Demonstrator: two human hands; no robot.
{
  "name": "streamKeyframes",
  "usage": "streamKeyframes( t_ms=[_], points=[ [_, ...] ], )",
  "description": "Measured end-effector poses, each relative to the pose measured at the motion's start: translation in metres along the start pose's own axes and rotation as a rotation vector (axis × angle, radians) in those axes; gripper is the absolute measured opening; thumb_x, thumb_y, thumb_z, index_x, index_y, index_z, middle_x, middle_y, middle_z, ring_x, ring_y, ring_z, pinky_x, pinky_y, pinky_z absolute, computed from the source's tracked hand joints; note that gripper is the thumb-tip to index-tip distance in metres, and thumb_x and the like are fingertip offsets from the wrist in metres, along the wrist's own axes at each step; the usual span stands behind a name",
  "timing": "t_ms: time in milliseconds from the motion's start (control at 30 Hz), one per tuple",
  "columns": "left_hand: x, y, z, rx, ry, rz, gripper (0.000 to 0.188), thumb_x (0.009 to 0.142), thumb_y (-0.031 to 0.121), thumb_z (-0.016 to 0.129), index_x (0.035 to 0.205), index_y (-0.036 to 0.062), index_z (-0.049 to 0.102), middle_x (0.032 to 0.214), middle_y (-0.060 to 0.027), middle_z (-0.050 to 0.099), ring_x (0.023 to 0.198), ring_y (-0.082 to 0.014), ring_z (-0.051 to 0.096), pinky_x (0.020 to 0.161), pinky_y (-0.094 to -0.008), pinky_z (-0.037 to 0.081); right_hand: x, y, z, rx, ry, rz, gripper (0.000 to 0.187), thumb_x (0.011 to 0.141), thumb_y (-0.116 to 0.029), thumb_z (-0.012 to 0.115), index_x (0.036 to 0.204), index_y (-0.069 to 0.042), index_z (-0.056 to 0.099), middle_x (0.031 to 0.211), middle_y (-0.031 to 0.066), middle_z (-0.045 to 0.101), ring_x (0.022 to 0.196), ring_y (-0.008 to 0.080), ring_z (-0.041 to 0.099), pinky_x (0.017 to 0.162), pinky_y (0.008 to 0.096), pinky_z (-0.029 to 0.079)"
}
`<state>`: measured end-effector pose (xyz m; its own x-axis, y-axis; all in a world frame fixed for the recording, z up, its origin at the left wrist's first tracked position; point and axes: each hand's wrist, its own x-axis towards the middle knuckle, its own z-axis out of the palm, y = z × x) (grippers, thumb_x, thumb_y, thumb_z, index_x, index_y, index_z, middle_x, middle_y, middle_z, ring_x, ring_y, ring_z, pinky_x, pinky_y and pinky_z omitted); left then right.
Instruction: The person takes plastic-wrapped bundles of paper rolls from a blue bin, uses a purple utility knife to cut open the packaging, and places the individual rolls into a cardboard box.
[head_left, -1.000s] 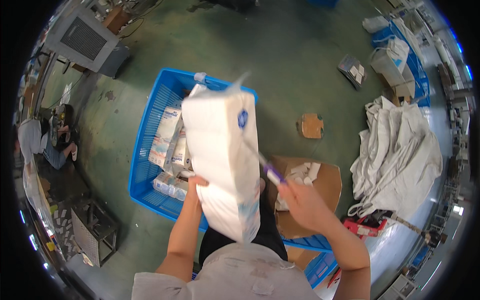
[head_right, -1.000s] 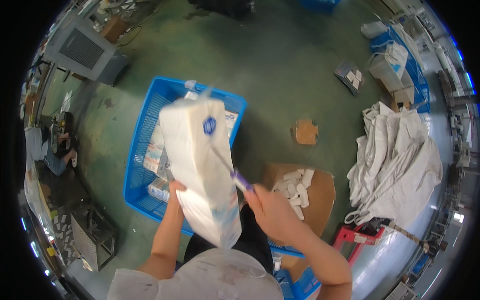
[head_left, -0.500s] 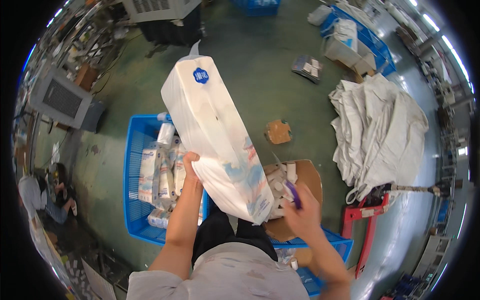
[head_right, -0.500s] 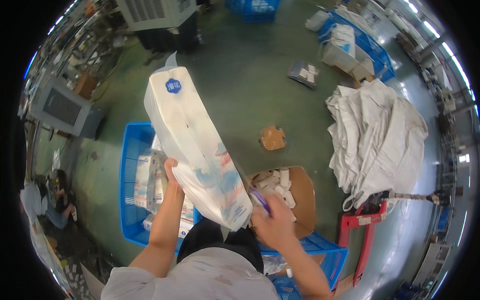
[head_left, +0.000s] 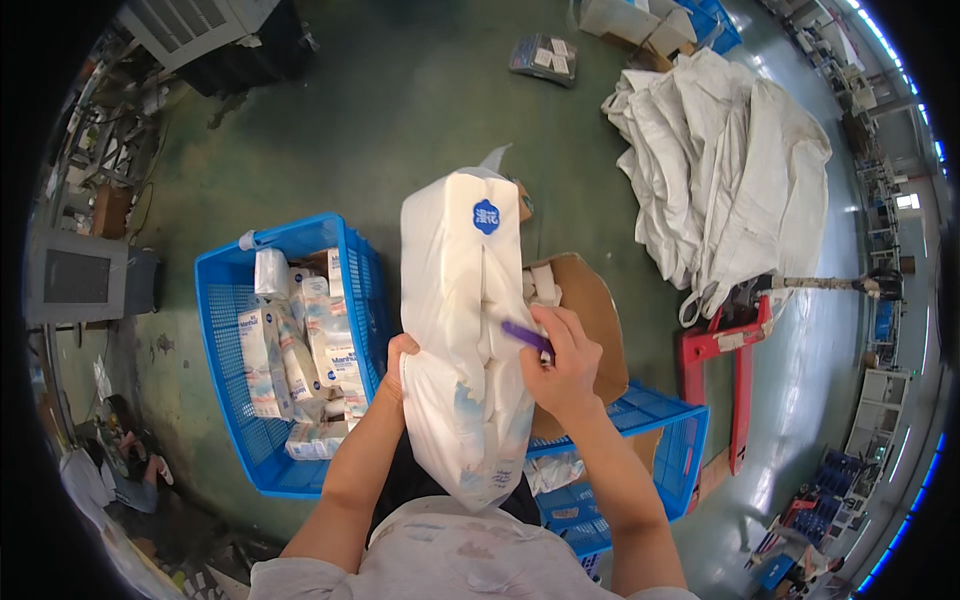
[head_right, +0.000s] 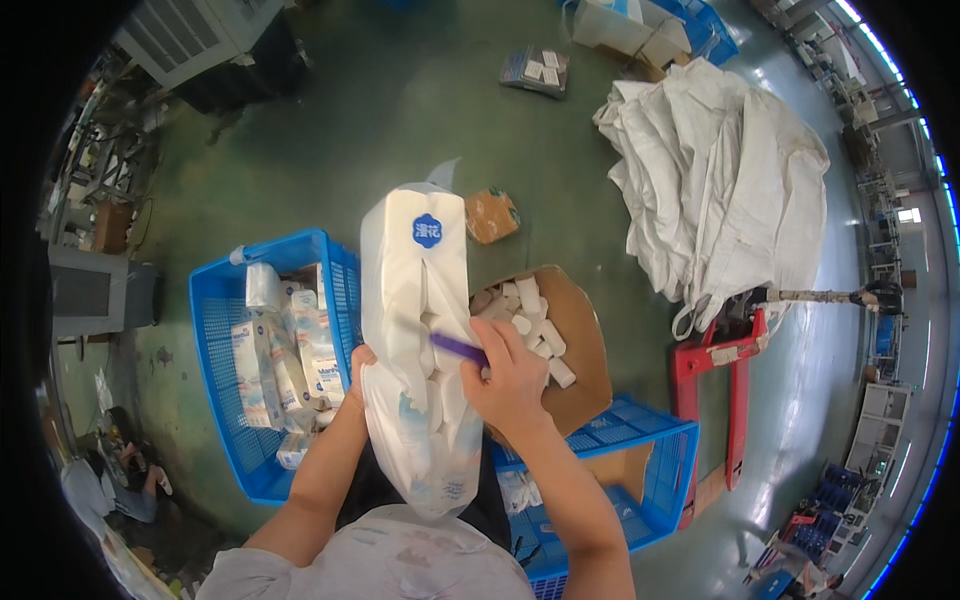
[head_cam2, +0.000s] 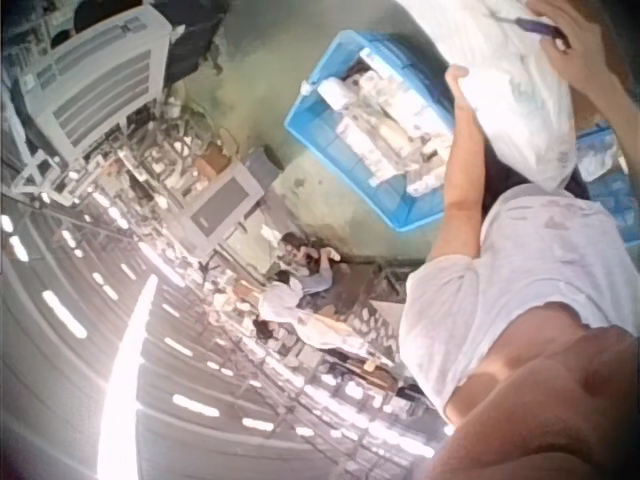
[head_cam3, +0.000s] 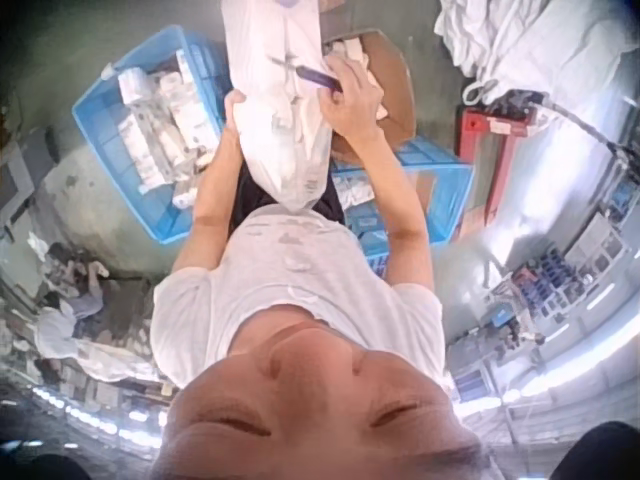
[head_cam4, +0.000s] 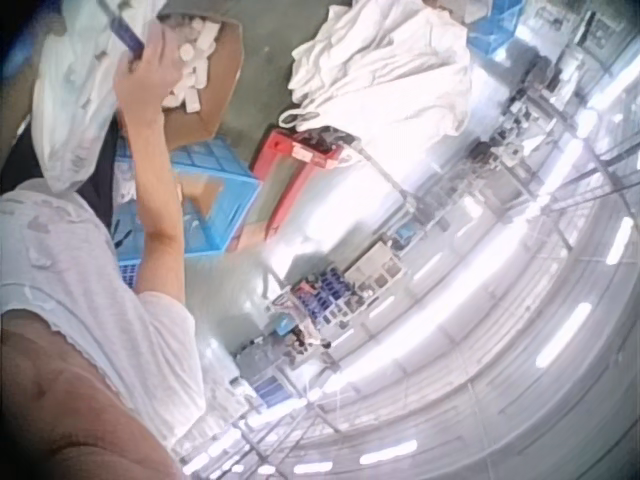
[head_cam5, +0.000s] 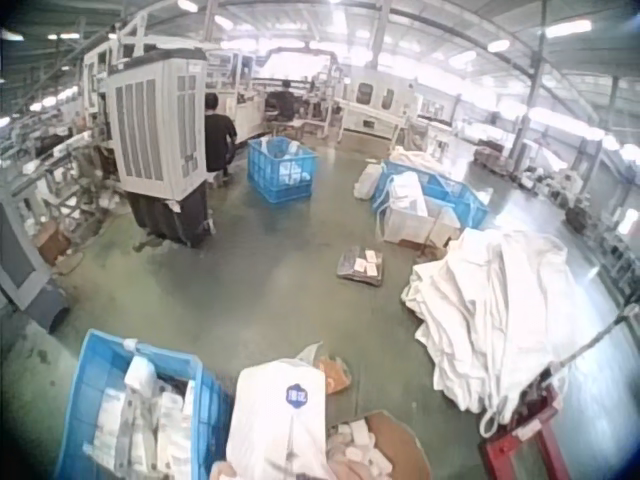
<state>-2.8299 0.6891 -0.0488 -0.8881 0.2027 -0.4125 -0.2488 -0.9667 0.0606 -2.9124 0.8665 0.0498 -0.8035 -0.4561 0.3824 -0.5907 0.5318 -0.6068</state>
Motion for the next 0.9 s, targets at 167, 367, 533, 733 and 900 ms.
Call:
streamKeyframes(
  t_ms=[167,367,533,733,900],
  points=[
    [0.023,-0.027,-0.038,0.018,0.104,-0.13,0.076,0.047,0.016,0.047,0.119,-0.0061,0.043,0.11,-0.0231,0.055,0.096,-0.0369,0.056,0.089,-0.0414,0.044,-0.004,0.042,0.018,0.153,-0.083,0.384,0.047,0.065,0.0,0.056,0.112,-0.006,0.052,0.089,0.0076,0.055,0.061,0.0172,0.051,0.054,0.0257,0.043],
    [0.033,-0.066,-0.109,-0.006,0.272,-0.327,0.075,0.047,0.016,0.047,0.119,-0.0061,0.044,0.11,-0.0229,0.055,0.096,-0.0368,0.056,0.09,-0.0413,0.044,-0.052,0.058,0.027,-0.054,-0.399,0.595,0.066,0.066,-0.016,0.059,0.126,0.001,0.035,0.11,0.0194,0.052,0.084,0.0329,0.059,0.07,0.037,0.049],
    [0.045,-0.093,-0.149,-0.014,0.341,-0.446,0.075,0.047,0.016,0.047,0.119,-0.0062,0.045,0.109,-0.0227,0.055,0.096,-0.0368,0.056,0.09,-0.0413,0.044,-0.093,0.096,0.049,0.083,-0.503,0.831,0.077,0.066,-0.02,0.059,0.13,0.007,0.026,0.12,0.0264,0.044,0.094,0.0388,0.056,0.077,0.04,0.047],
    [0.059,-0.108,-0.179,-0.005,0.412,-0.515,0.074,0.048,0.016,0.047,0.118,-0.0062,0.045,0.109,-0.0225,0.055,0.096,-0.0367,0.056,0.09,-0.0412,0.044,-0.115,0.137,0.074,0.055,-0.585,0.991,0.073,0.066,-0.014,0.057,0.129,0.007,0.026,0.112,0.025,0.051,0.088,0.0391,0.057,0.073,0.042,0.048],
    [0.061,-0.11,-0.199,0.015,0.482,-0.566,0.074,0.048,0.017,0.047,0.118,-0.0062,0.046,0.109,-0.0223,0.056,0.096,-0.0366,0.056,0.09,-0.0412,0.044,-0.113,0.189,0.102,0.09,-0.522,0.973,0.074,0.068,-0.018,0.058,0.13,0.006,0.026,0.106,0.0231,0.055,0.088,0.0363,0.058,0.073,0.0408,0.047]
  ],
)
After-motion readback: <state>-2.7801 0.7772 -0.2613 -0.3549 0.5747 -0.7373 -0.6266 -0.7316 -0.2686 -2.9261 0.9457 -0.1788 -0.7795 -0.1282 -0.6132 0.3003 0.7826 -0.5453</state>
